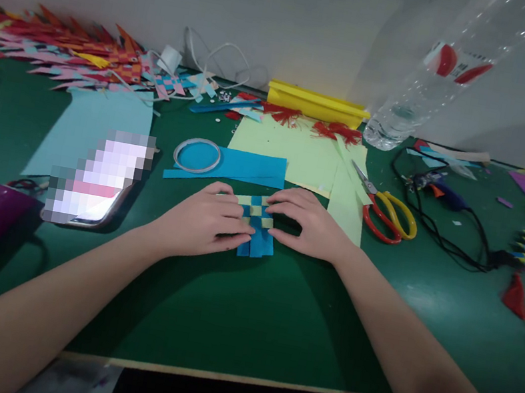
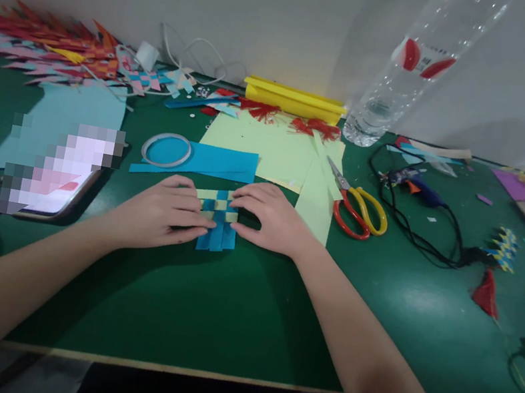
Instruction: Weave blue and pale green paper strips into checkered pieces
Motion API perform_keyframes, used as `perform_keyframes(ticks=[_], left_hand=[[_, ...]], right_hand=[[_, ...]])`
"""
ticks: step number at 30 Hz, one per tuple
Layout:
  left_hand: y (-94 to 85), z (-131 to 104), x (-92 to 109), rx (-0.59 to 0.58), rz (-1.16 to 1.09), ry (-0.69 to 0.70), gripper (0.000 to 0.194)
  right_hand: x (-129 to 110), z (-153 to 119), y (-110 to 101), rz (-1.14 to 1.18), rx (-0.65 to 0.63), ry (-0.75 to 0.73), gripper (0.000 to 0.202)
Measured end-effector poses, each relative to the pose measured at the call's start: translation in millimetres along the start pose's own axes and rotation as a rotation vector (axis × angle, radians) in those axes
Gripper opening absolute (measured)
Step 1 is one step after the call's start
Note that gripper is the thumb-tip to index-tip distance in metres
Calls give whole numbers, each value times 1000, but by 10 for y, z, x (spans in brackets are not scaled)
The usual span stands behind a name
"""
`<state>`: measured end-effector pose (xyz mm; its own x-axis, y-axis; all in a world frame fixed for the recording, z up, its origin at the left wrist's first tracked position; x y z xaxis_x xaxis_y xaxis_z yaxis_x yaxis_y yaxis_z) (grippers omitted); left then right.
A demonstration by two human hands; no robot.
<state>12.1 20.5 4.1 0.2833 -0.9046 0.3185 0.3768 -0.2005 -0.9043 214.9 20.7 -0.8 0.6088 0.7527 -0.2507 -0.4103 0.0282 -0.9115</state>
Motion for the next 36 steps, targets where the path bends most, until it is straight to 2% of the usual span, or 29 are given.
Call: perform_keyframes(ticks=[12,18,20,24,31,36], left_hand=[[34,23,90,-57,-107,21,22],[25,17,30,55,-90,-103,26],[40,14,0,48,-52,-125,30],[58,20,2,-16,-35,-90,31],[5,36,110,-82,-154,-8,24],[29,27,72,-13,-79,-47,28]], right_hand=[[21,-5,36,-1,-3,-9,27],[20,0,39,-8,-11,-12,28],[20,1,41,-8,-14,-10,28],[20,0,38,-6,-16,1,29],[19,1,38,0,-16,-1,28],[16,-1,38,2,-9,-4,28]])
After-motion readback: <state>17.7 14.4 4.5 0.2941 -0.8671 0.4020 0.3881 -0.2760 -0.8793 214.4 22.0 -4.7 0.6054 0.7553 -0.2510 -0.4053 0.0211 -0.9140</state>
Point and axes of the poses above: each hand's wrist, its own z-axis towards the middle knuckle, its own y-axis out of the palm, x = y × z, the point moved 3 cm from there along z, towards the middle knuckle, and after that the axes turned 10 degrees about -z, right-handed, at the moved point
